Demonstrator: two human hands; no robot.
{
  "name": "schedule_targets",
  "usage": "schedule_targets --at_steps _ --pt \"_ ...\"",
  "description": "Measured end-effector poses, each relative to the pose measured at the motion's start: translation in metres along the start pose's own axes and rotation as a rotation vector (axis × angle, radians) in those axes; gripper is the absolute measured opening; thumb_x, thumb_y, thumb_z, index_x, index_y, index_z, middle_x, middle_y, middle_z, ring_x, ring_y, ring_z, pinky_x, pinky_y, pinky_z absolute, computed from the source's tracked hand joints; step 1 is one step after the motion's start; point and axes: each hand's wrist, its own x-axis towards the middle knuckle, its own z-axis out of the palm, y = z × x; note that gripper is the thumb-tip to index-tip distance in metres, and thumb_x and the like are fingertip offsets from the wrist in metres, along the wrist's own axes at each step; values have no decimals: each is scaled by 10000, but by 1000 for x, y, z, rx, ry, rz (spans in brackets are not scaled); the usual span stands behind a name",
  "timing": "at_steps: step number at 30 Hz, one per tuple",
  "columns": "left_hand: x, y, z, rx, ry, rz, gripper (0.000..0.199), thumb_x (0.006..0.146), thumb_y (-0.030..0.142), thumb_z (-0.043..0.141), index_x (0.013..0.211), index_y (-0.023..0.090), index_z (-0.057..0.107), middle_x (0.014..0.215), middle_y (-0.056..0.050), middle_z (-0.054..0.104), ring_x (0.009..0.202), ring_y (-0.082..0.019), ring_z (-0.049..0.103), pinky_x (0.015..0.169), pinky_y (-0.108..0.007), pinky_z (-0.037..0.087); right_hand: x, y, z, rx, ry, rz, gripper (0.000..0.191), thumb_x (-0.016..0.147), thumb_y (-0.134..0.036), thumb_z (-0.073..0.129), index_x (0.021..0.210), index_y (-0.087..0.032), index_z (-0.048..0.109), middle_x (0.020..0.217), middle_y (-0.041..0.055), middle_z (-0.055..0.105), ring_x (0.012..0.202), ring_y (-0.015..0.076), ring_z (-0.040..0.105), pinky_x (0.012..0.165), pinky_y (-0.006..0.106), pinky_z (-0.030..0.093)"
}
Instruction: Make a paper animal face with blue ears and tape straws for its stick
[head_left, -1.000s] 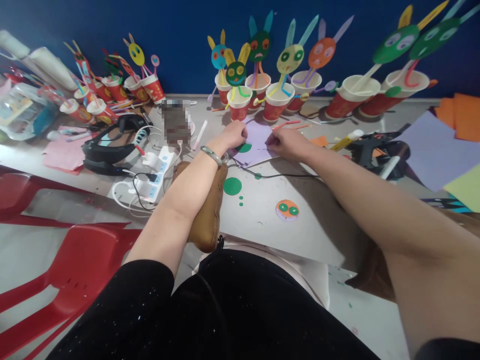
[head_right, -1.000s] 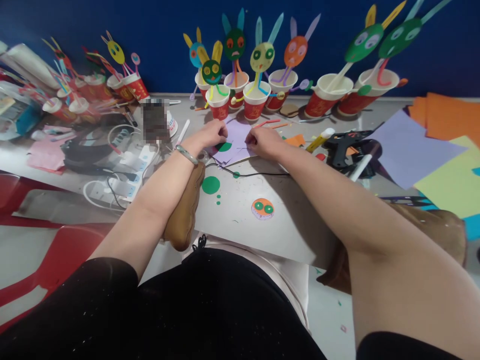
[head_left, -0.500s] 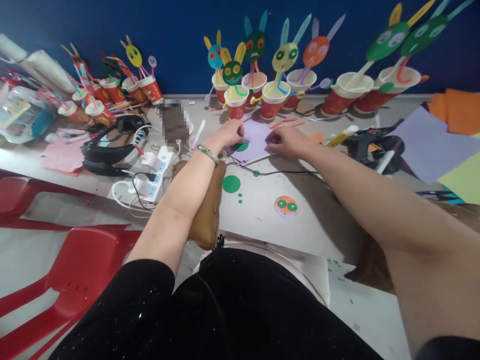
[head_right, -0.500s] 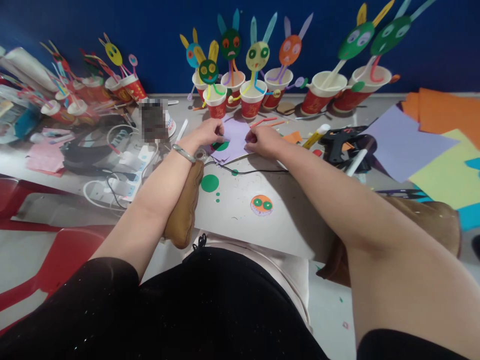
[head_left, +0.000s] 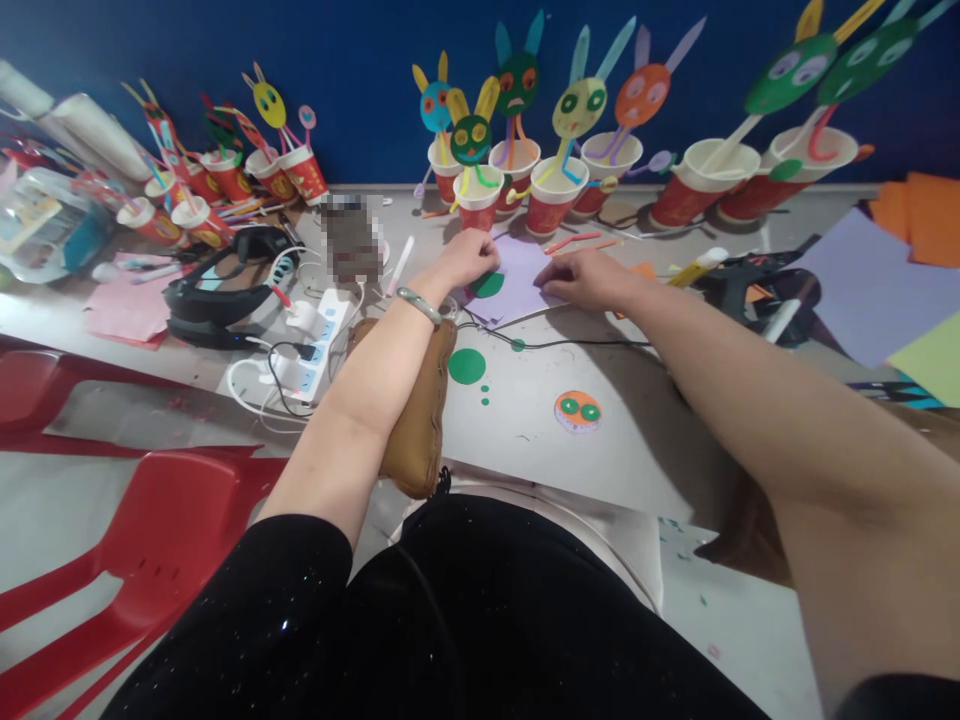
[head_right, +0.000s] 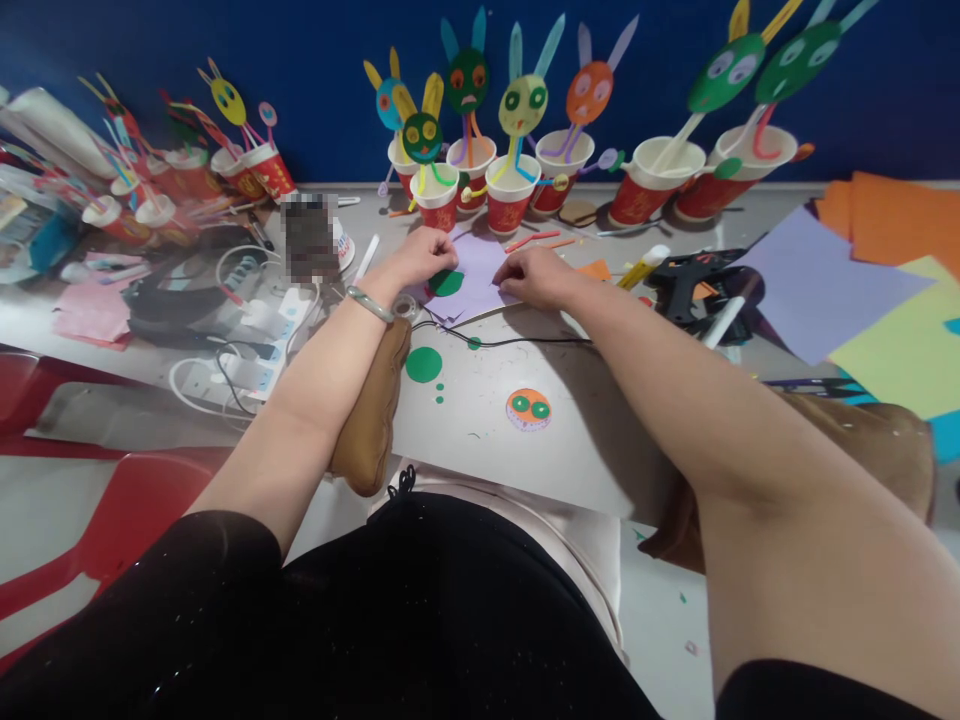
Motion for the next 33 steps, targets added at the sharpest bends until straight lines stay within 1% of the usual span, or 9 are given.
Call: schedule_targets --at_steps 3,8,11,13,16,20,25,29,33 --pt "3 -2 2 -23 15 3 110 899 147 638 820 150 714 848 -44 721 845 -161 624 848 -292 481 2 -1 4 -19 10 -2 348 869 -332 747 1169 -191 854 1060 74 849 926 247 744 808 328 552" --pt "7 -4 4 -95 22 18 182 921 157 625 741 167 649 731 -13 634 755 -148 559 783 -293 455 5 -16 10 -147 10 -16 207 847 -262 739 1007 -196 851 990 80 840 935 264 753 821 335 535" --pt "7 -5 4 -141 7 5 212 936 172 630 725 169 649 702 -4 612 723 -141 541 769 -297 457 1 -18 8 -111 16 -2 95 836 -235 754 886 -192 822 955 87 826 949 280 743 840 355 524" --pt "6 -6 4 -160 -22 10 199 933 188 653 737 163 669 709 -5 624 718 -136 545 776 -300 466 -5 -16 5 40 50 29 51 850 -233 763 831 -196 792 895 73 805 916 262 726 827 351 520" --pt "6 -8 4 -184 -85 40 8 846 143 736 839 141 732 787 -21 692 745 -139 588 805 -310 489 -16 -12 0 440 115 139 128 876 -245 801 770 -202 745 758 30 737 774 193 663 760 321 510" --pt "7 -9 5 -161 -89 98 172 807 43 705 950 121 762 843 -30 709 775 -141 614 824 -307 493 -32 -12 -3 953 193 352 238 867 -175 864 717 -188 681 611 -14 621 597 112 521 627 266 468" --pt "7 -8 6 -149 -66 154 199 859 34 661 1005 145 736 793 -5 657 751 -140 600 767 -287 474 -46 -17 -10 1157 186 402 183 930 -14 736 824 -153 680 724 22 707 575 63 529 575 214 460" --pt "6 -8 7 -175 -65 177 215 871 10 635 999 177 681 744 17 601 746 -145 584 771 -290 470 -50 -16 -14 1243 196 407 183 937 32 678 962 -142 725 766 26 747 560 54 545 533 189 437" --pt "4 -8 8 -171 -57 173 216 897 14 618 987 210 624 654 54 487 638 -129 498 679 -279 407 -52 -12 -11 1261 225 393 192 907 32 704 914 -159 723 747 6 751 570 58 575 557 183 465"
